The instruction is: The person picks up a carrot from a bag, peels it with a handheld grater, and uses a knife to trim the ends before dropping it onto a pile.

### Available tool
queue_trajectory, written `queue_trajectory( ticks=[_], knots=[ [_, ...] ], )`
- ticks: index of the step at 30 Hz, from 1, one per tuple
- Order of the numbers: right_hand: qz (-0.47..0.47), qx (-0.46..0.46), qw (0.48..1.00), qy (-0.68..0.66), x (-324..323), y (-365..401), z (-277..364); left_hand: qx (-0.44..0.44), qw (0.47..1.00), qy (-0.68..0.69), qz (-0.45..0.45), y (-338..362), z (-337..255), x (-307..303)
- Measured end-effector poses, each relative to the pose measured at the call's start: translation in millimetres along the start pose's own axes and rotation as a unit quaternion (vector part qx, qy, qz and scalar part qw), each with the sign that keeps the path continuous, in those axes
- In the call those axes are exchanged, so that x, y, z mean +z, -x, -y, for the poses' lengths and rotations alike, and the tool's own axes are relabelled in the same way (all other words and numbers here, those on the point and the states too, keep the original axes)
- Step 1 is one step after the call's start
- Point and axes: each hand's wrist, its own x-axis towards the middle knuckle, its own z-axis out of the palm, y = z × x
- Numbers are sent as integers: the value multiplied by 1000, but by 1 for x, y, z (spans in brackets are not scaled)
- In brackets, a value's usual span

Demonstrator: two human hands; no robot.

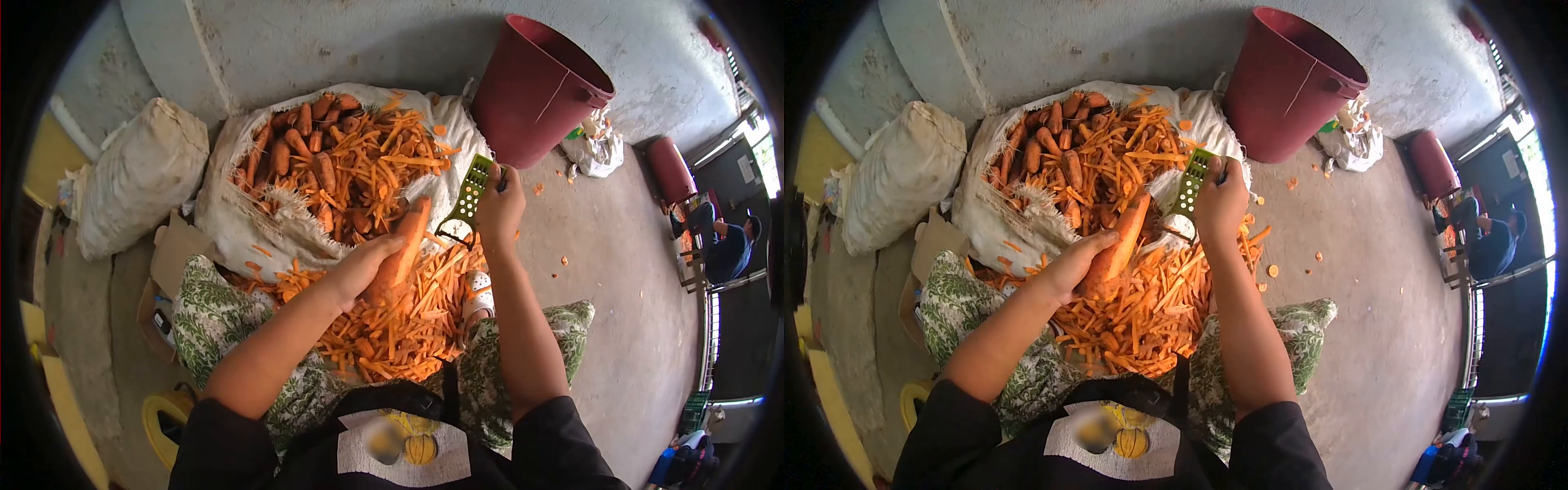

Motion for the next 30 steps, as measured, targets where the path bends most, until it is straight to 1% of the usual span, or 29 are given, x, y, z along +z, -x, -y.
queue_trajectory(
  ticks=[1, 2, 3, 4, 5, 6, 7, 8, 9, 10, 11, 12, 13, 14, 15, 18, 20, 21, 23, 24, 25, 26, 27, 28, 30],
  knots=[
    [-1, 4, 1000, -11, 0, -1, 0, 1, 1000, 0, 0, 0, 0, 0],
    [-4, 21, 999, -46, 2, -2, -2, 3, 1000, 28, -9, -1, 0, 1],
    [-3, 20, 999, -46, 1, -2, 1, 6, 998, 55, -18, -1, 0, 2],
    [25, 78, 993, -88, -1, 0, 5, 6, 998, 57, -18, -3, 0, 4],
    [54, 136, 981, -129, -4, 2, 10, -26, 995, 85, -38, -5, -2, 5],
    [70, 163, 966, -190, -6, 9, 22, -59, 990, 113, -58, -6, -4, 5],
    [86, 189, 946, -250, -5, 17, 33, -59, 990, 114, -58, -8, -4, 5],
    [97, 202, 940, -257, 4, 20, 22, -56, 988, 134, -52, -9, -3, 4],
    [152, 217, 922, -283, 4, 30, 29, -54, 985, 154, -45, -10, -3, 4],
    [180, 223, 915, -285, 5, 39, 34, -54, 985, 155, -45, -10, -4, 6],
    [207, 228, 907, -286, 7, 46, 37, -27, 980, 196, -15, -11, -4, 9],
    [214, 205, 916, -271, 11, 52, 35, -1, 971, 237, 14, -11, -5, 10],
    [221, 183, 923, -256, 16, 56, 29, -1, 971, 237, 14, -12, -4, 9],
    [219, 141, 938, -230, 21, 59, 21, -15, 965, 260, 40, -13, -1, 6],
    [219, 141, 938, -230, 21, 60, 21, -29, 957, 283, 65, -14, 1, 4],
    [223, 144, 937, -227, 20, 63, 22, -48, 959, 275, 40, -18, 5, 3],
    [218, 145, 948, -183, 18, 65, 23, -59, 957, 283, 32, -17, 4, 5],
    [219, 146, 948, -182, 18, 65, 24, -69, 955, 289, 24, -17, 3, 6],
    [188, 104, 965, -150, 16, 66, 27, -69, 959, 273, 15, -17, 5, 9],
    [187, 105, 965, -149, 14, 65, 28, -68, 964, 257, 6, -17, 6, 11],
    [174, 73, 980, -60, 12, 64, 29, -69, 964, 257, 6, -17, 6, 11],
    [160, 42, 986, 29, 10, 62, 28, -88, 980, 180, 12, -17, 7, 10],
    [122, 52, 991, 36, 11, 52, 18, -106, 989, 101, 18, -17, 7, 10],
    [84, 60, 994, 44, 11, 35, 4, -106, 989, 100, 18, -15, 8, 8],
    [26, 104, 991, 77, -4, 1, -5, -160, 973, 107, 126, -9, 9, 4]
  ],
)
